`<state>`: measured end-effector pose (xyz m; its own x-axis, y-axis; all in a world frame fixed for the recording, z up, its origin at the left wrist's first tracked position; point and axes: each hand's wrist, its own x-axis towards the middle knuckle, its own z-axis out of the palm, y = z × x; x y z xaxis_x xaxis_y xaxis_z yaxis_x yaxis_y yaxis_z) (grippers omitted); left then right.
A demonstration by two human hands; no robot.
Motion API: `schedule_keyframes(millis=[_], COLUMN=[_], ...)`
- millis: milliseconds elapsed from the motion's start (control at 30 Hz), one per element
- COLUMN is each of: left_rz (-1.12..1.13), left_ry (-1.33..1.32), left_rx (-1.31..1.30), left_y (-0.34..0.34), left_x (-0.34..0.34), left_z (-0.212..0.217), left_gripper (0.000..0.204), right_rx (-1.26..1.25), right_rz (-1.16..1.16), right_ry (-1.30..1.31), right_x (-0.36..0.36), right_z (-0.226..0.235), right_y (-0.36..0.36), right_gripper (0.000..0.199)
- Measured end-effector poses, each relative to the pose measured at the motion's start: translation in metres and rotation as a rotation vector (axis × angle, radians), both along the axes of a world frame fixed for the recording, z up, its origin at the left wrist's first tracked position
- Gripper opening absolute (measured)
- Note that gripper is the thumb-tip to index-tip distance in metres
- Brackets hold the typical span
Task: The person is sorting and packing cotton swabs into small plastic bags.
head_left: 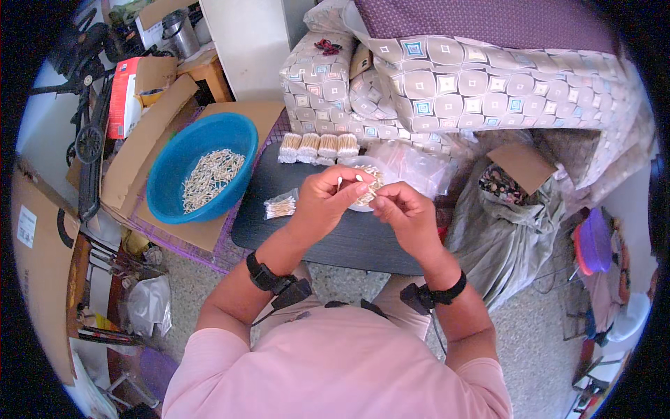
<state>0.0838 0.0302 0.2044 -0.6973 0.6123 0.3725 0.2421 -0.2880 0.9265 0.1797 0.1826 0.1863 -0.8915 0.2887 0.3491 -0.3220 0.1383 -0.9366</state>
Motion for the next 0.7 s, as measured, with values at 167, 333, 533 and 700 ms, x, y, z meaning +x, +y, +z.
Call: schedule_keyframes(millis=[167,333,533,700], left_rz=[-0.046,-0.129,-0.087,-0.039], left_ry=[0.211,-0.175,-0.385,-0.435], left_rx=[-0.083,-0.028,0.132,-0.075], left_y=[0.001,0.001,0.005,-0.001], left_x=[-0.005,-0.019,-0.046,-0.064], left_z=[-0.007,-0.016,-0.058,-0.083], left_gripper=[0.021,0.028,0.027,0.025], right_rx=[0.012,0.163,0.201,0.464], right_rz=[0.141,0.022,-0.149,-0.161], right_ry=[-0.095,-0.076,-0.14,-0.112], right_x=[-0.003,-0.013,-0.032,-0.053], right_z=[-0.007,-0.021,-0.039,-0.068], right_y=[-0.002,0.023,0.049,0.066], right_gripper=[0.009,0.012,0.009,0.012])
